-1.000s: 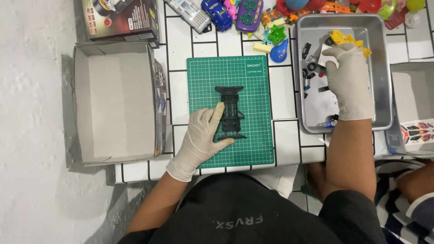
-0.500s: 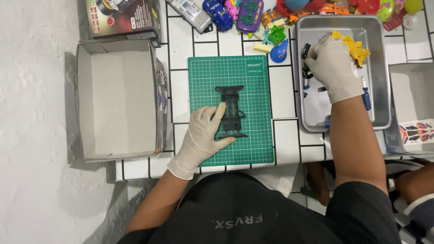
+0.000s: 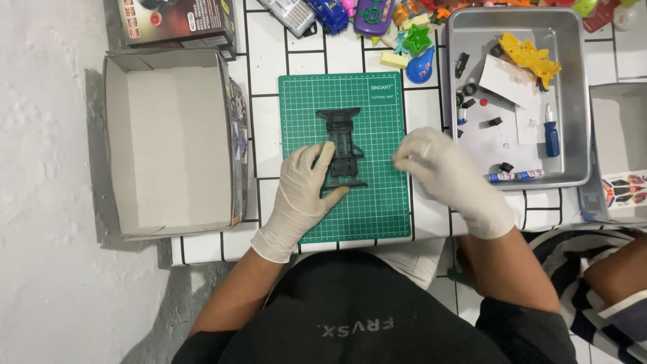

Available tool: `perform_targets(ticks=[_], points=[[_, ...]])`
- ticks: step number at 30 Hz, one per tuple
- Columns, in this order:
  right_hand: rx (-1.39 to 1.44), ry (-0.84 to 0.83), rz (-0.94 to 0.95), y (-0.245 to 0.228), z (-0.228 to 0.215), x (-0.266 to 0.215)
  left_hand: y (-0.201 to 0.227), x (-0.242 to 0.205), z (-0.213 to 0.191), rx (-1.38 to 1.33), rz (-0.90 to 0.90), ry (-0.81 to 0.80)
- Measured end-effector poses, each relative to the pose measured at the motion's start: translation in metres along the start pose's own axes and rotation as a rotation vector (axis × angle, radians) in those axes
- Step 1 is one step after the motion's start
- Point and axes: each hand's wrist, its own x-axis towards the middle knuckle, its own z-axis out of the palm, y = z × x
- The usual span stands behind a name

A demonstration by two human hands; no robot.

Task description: The person assembles a toy car on a green cutting mat. They place the black chassis on the mat, attach wheels, and add a yellow body part. The person also handles small screws and other components from a nearby tray.

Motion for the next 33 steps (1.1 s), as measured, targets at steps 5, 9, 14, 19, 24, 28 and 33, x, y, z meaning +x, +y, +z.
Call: perform_targets(ticks=[5, 9, 14, 19, 24, 28, 33], points=[[-0.273, -0.181, -0.217, -0.018, 0.04, -0.015, 0.0, 0.006, -0.004, 0.057, 0.022, 0.007], [-0.579, -0.094, -0.436, -0.021, 0.063, -0.02, 0.004, 0.003, -0.009, 0.042, 0.033, 0.022], [-0.552, -0.083, -0.384, -0.015, 0.065, -0.017, 0.0, 0.001, -0.005, 0.019, 0.05, 0.045], [-0.249, 0.047, -0.063, 0.026, 0.015, -0.021, 0.001, 0.003, -0.01, -0.031, 0.097, 0.064], [-0.5, 0.359, 0.288, 0.094, -0.052, -0.011, 0.014, 0.007, -0.028, 0.072, 0.081, 0.057], [-0.61, 0.375, 0.195, 0.182, -0.074, 0.011, 0.015, 0.009, -0.03, 0.066, 0.104, 0.069], [-0.83, 0.355, 0.098, 0.235, -0.083, 0.035, 0.015, 0.009, -0.028, 0.058, 0.095, 0.066]])
